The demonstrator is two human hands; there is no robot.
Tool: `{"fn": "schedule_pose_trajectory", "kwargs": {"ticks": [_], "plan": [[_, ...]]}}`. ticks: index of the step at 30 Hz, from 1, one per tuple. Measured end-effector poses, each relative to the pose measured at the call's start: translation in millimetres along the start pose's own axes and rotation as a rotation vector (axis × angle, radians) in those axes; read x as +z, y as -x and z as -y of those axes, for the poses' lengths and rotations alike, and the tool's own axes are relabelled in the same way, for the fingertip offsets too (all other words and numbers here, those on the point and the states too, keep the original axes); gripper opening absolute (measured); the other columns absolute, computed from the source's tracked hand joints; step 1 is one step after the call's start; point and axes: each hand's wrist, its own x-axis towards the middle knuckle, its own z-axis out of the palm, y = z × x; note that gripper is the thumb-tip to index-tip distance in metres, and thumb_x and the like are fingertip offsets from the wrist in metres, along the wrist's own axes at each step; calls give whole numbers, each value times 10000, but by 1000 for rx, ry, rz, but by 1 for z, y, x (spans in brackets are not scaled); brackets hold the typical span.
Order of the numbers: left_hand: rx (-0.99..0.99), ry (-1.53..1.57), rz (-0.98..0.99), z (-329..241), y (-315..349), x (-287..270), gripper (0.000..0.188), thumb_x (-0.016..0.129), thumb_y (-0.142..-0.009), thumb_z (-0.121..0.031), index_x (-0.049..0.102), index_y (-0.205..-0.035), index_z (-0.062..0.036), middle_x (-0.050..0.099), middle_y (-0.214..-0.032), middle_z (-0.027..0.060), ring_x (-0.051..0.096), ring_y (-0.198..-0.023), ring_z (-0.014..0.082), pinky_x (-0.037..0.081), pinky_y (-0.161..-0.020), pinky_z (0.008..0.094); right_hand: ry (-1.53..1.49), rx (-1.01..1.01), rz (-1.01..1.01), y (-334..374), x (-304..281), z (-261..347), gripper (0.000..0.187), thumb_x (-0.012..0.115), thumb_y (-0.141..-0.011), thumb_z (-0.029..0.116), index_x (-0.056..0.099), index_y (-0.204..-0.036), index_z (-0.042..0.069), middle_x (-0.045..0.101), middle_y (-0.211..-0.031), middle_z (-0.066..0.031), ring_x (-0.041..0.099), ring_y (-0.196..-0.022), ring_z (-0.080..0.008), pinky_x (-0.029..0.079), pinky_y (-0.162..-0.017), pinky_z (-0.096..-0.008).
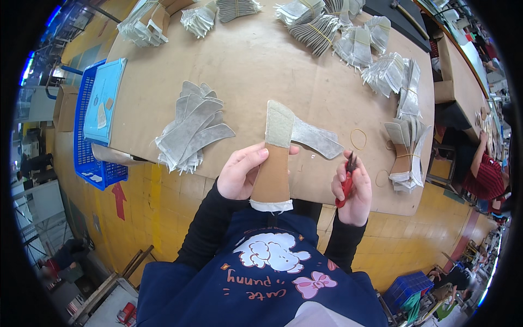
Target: The person uses red-handled scissors to trim excess threads and edges from small fabric pieces. They handle the pieces one at a time, occasionally stacking trimmed items on the table.
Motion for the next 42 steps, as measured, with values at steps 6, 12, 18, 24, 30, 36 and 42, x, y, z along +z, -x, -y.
{"fn": "schedule_pose_trajectory", "kwargs": {"ticks": [6, 12, 18, 24, 30, 36, 42], "plan": [[-2, 45, 4, 9, 4, -2, 435, 510, -986, -170, 507, -1337, 87, 651, -1177, 128, 647, -973, 163, 524, -864, 311, 464, -246, -90, 6, 25, -11, 413, 641, -900, 24, 550, -1303, 36, 590, -943, -52, 479, -606, -64, 367, -532, -188], [71, 30, 38, 21, 4, -2, 386, 501, -993, -88, 517, -1338, 86, 644, -1193, 114, 630, -1045, 154, 510, -890, 300, 1034, -440, 49, 6, 48, -9, 410, 718, -799, -35, 676, -1196, 60, 640, -890, -108, 598, -670, -159, 474, -578, -261], [167, -309, 39, 25, 5, -3, 362, 510, -988, -76, 556, -1301, 101, 576, -1305, 131, 589, -1124, 171, 477, -939, 297, 1105, -541, 63, 1, 57, -14, 399, 729, -801, 4, 724, -1183, 119, 634, -876, -102, 592, -639, -184, 491, -591, -276], [221, -446, 14, 26, 7, 3, 315, 543, -964, -71, 628, -1222, 89, 553, -1310, 126, 566, -1120, 165, 451, -918, 276, 1076, -461, 29, 6, 56, -17, 373, 691, -806, -76, 709, -1167, 15, 606, -917, -99, 555, -736, -145, 450, -658, -238], [325, -543, -60, 27, 8, 12, 243, 609, -949, -65, 654, -1124, 98, 585, -1136, 78, 555, -983, 115, 444, -848, 245, 1076, -442, -20, 8, 59, -21, 352, 687, -821, -72, 711, -1161, 14, 595, -915, -91, 561, -746, -140, 455, -669, -234], [282, -564, -67, 27, 12, 12, 245, 617, -943, -64, 666, -1117, 101, 602, -1161, 103, 581, -919, 109, 466, -787, 237, 1015, -557, -49, 8, 55, -33, 318, 690, -869, 20, 706, -1181, 82, 627, -912, -79, 586, -661, -142, 485, -602, -262], [98, -84, -15, 33, 7, 14, 303, 546, -950, -38, 607, -1183, 147, 655, -1129, 157, 664, -999, 223, 542, -840, 329, 174, -43, -8, 16, 49, -39, 300, 588, -971, 53, 617, -1268, 13, 632, -983, -21, 477, -614, -50, 357, -525, -201]]}}
